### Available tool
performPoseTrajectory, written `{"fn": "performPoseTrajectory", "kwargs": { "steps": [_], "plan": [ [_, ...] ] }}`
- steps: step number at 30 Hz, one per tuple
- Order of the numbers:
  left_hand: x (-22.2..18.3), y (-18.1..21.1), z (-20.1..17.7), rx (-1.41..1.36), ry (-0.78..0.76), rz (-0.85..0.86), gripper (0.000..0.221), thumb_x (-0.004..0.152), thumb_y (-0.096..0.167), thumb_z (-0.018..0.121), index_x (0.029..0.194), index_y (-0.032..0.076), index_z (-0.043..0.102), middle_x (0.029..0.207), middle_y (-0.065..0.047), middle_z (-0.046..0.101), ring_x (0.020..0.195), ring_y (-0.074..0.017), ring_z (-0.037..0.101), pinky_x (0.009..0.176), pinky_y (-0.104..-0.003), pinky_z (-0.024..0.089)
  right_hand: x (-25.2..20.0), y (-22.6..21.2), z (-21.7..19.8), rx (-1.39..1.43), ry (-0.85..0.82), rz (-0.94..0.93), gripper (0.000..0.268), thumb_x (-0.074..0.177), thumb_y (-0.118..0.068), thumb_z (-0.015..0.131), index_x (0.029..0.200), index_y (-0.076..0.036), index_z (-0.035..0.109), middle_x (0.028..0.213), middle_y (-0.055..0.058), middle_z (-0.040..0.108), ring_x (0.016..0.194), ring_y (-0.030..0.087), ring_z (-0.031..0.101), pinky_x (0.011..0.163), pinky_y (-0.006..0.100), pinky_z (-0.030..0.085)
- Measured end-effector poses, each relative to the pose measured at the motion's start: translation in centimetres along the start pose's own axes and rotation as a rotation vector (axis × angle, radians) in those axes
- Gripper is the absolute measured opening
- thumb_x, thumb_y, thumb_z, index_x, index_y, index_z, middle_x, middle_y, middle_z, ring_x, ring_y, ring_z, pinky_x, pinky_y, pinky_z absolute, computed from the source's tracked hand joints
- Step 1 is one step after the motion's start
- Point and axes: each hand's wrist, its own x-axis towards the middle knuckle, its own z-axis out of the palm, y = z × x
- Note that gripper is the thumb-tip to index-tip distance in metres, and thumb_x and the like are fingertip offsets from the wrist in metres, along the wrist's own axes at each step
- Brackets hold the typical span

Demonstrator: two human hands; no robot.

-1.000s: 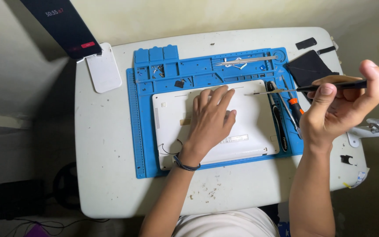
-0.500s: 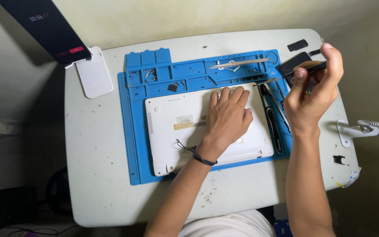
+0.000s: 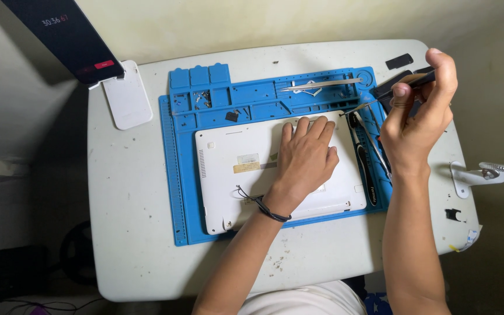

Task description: The person is using a precision screwdriver to remove several screws from the internal chassis and components of a disassembled laptop.

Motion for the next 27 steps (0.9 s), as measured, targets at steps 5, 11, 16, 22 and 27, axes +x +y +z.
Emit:
{"fn": "performPoseTrajectory", "kwargs": {
  "steps": [5,11,16,22,27],
  "plan": [
    [0.2,-0.3,0.1,-0.060,-0.007,-0.007,0.037,0.091,0.029,0.061,0.123,0.012,0.069,0.120,-0.001,0.066,0.109,-0.0276,0.054,0.094,-0.048,0.040,0.0,-1.0,-0.2,0.037,0.030,0.070,0.037,0.118,0.006,0.048,0.152,-0.001,0.036,0.097,0.019,0.060,0.077,0.023,0.051,0.075,0.035,0.044],
    [0.7,-1.8,-1.3,-0.293,-0.014,-0.107,0.039,0.092,0.015,0.070,0.127,0.008,0.054,0.114,-0.011,0.067,0.102,-0.0326,0.061,0.087,-0.046,0.047,0.1,-3.3,-0.8,0.144,0.144,0.111,0.032,0.122,-0.014,0.050,0.148,-0.001,0.036,0.087,0.021,0.057,0.066,0.023,0.050,0.067,0.033,0.042],
    [0.4,-2.8,-2.9,-0.472,0.024,-0.118,0.025,0.091,0.008,0.071,0.114,0.011,0.061,0.105,-0.006,0.072,0.097,-0.0283,0.062,0.083,-0.043,0.047,0.1,-4.6,-1.1,0.248,0.188,0.139,0.031,0.122,-0.012,0.049,0.148,-0.005,0.033,0.082,0.019,0.049,0.063,0.026,0.050,0.062,0.034,0.045],
    [0.0,-3.1,-3.3,-0.511,0.012,-0.151,0.009,0.091,0.013,0.074,0.096,0.017,0.067,0.087,0.005,0.075,0.089,-0.0253,0.059,0.081,-0.043,0.042,0.1,-5.2,-1.2,0.263,0.179,0.164,0.031,0.122,-0.016,0.049,0.148,-0.007,0.033,0.084,0.022,0.054,0.060,0.024,0.049,0.056,0.031,0.042],
    [-0.2,-3.2,-3.3,-0.542,0.009,-0.161,0.010,0.091,0.013,0.074,0.090,0.019,0.065,0.084,0.011,0.074,0.085,-0.0239,0.060,0.081,-0.043,0.039,-0.1,-5.3,-1.2,0.251,0.170,0.179,0.033,0.122,-0.018,0.050,0.149,-0.007,0.034,0.086,0.022,0.056,0.061,0.023,0.049,0.058,0.031,0.046]
  ]
}}
